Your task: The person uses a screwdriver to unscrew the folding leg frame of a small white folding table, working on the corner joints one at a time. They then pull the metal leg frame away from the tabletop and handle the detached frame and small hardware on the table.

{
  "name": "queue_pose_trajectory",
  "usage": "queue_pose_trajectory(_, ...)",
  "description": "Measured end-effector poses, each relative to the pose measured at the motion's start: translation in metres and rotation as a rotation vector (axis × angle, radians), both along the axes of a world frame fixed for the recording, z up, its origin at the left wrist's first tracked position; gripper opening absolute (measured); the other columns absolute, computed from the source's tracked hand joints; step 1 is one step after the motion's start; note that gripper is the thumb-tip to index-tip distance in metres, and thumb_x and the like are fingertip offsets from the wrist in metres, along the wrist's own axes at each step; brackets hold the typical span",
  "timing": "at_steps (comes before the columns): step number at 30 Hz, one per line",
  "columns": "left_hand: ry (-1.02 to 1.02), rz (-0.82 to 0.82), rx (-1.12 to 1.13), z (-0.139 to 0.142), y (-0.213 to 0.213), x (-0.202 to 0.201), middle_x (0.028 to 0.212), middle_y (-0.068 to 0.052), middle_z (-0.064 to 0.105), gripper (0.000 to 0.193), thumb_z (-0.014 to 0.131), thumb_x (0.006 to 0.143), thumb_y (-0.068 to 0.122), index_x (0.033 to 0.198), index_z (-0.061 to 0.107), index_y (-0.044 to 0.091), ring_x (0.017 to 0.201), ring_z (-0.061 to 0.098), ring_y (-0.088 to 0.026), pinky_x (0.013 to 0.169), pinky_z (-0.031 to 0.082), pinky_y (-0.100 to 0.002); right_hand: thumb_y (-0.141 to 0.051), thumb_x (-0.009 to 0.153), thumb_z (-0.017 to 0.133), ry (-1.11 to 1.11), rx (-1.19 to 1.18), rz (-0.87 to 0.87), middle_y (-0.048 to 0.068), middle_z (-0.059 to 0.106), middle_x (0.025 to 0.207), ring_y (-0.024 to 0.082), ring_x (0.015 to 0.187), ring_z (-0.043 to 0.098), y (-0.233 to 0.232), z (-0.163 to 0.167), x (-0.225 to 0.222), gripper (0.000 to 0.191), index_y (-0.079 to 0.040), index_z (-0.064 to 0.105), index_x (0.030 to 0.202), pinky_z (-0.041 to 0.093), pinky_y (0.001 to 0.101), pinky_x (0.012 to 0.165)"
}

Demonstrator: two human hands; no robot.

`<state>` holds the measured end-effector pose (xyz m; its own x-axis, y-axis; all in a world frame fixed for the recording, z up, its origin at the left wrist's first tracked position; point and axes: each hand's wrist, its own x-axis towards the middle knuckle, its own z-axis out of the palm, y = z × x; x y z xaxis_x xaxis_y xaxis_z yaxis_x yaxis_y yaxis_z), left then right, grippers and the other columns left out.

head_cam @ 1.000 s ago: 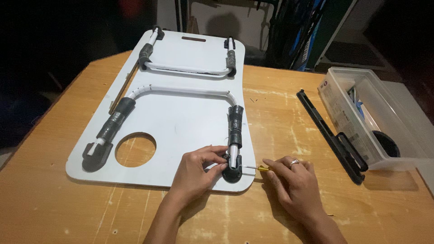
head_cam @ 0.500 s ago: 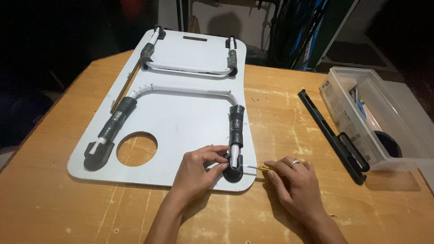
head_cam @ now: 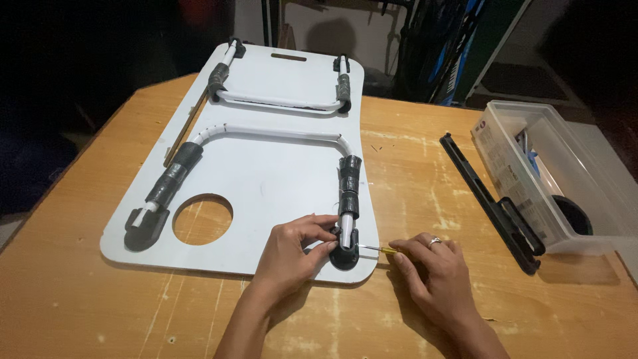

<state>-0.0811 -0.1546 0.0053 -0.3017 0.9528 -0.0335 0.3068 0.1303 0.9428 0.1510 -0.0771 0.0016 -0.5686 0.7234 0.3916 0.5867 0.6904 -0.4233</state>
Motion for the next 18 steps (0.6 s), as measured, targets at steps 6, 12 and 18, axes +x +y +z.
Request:
queue_pose_trajectory(6,-0.015,-0.017,0.123,-0.003,-0.002,-0.001,0.123,-0.002,0.077,0.013,0.073,0.080,0.002,0.091,0.081,0.003,0.100,0.078,-0.018,0.085,0.062,-0.034,-0.022,0.090,0.062,0.018,-0.032,0.042,0.004,0.070,0.087,0.022,0.084,0.064,0.004,-0.003,0.003,0.025,-0.011,0.076,0.109,0.041,0.0387,0.083)
queue_pose_trajectory(12,-0.004,0.004,-0.001,0.001,-0.001,-0.001,0.124,0.002,0.076,0.012,0.073,0.081,0.005,0.090,0.081,0.005,0.099,0.078,-0.017,0.084,0.062,-0.034,-0.019,0.093,0.058,0.030,-0.162,0.019,0.017,0.063,0.120,0.033,0.098,0.063,0.006,-0.010,0.006,0.029,-0.005,0.071,0.114,0.052,0.0425,0.082)
queue_pose_trajectory(18,-0.016,0.011,-0.026,0.005,-0.002,0.001,0.125,0.002,0.075,0.012,0.073,0.082,0.004,0.090,0.082,0.005,0.103,0.077,-0.017,0.086,0.061,-0.035,-0.015,0.084,0.068,0.045,0.022,0.075,0.017,0.066,0.121,0.036,0.111,0.062,0.014,-0.016,0.014,0.019,-0.005,0.069,0.100,0.055,0.0428,0.081)
